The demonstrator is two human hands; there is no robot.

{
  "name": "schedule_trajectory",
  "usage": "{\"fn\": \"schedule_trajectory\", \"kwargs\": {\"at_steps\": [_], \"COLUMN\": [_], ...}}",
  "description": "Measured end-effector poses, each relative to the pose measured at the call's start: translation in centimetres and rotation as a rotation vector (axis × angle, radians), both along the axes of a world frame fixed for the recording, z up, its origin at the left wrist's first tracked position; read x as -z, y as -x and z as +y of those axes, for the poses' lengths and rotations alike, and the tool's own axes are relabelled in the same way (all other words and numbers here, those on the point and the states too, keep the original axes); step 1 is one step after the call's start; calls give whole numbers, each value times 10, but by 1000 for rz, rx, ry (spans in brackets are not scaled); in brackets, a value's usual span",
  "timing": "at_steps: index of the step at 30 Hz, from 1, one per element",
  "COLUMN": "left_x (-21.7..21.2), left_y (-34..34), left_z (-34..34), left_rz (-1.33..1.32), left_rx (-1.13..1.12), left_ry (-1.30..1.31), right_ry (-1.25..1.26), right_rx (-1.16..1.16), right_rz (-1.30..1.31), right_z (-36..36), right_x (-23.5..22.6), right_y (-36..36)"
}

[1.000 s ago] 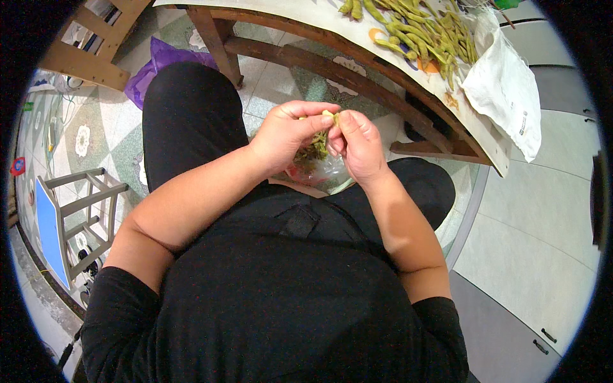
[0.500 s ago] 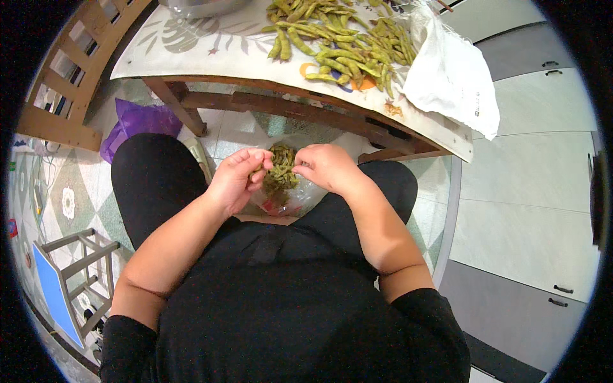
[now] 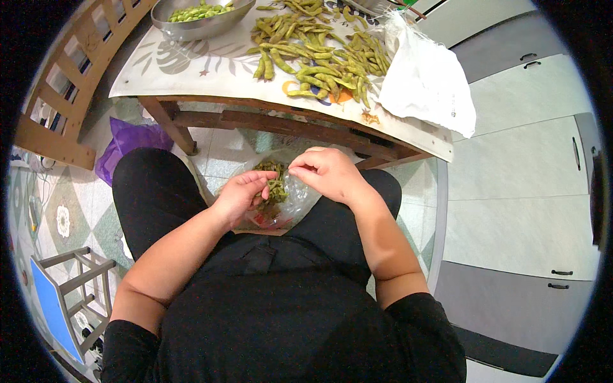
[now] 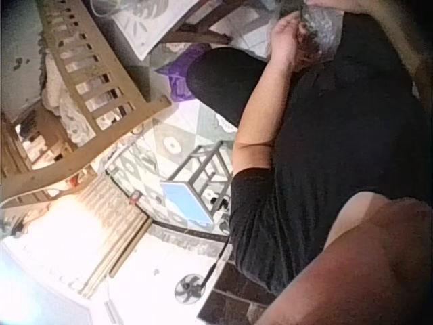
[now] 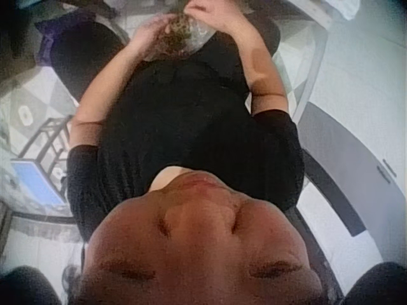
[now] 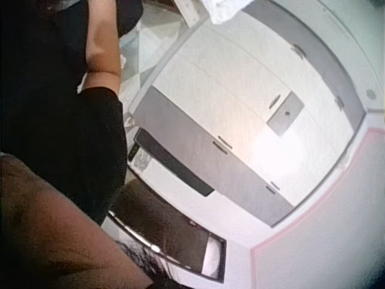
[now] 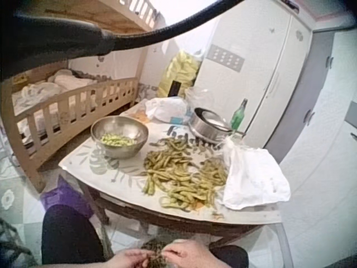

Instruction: The person sits on the floor and shells edamame by hand, removing the beans from the pods. The shelled beans are placed into a metal bowl, while the empty pods are discarded into a plastic bag held in the lap.

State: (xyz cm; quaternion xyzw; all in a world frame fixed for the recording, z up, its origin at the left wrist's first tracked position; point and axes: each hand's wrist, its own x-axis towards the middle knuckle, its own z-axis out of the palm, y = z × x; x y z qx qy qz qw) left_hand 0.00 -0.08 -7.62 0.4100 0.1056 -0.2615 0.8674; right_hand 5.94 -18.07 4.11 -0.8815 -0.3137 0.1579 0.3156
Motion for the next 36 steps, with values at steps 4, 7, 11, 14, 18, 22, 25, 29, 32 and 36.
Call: {"fn": "schedule_trajectory", "kwargs": {"at_steps": [4,7,11,14,18,22,25,29,32,36], "left_x": [-9,-16,-9,35,30,6,9,-15,-39,-27], "left_y": [1,4,5,3,5,6,9,2,1,-7], "left_z": [-3,-7,-11,3,-7,-1,0,2,5,11], "left_rz": [45,88,132,-383,-570,-882,-942,-1158,-1176,-1509], "left_rx": [105,87,55,263,249,376,210,383,292,-95], "left_ry": [-70,-55,8,-91,-407,-953,-1009,-1473,-1371,-1151], "right_ry": [-128,-192,-254,-148,59,1,-304,-818,-864,-787], "right_rx": [-65,-6,382,467,453,514,597,706,575,491], "right_rz": [-68,-231,-635,-882,-919,-977,-838,-44,460,908], "right_z": [15,14,0,-9,-14,-22,-21,-8,0,10], "right_x": [1,1,-31,-44,-41,-37,-34,-31,-15,27], "right_y": [14,17,-12,-49,-72,-78,-72,-33,-5,12]}}
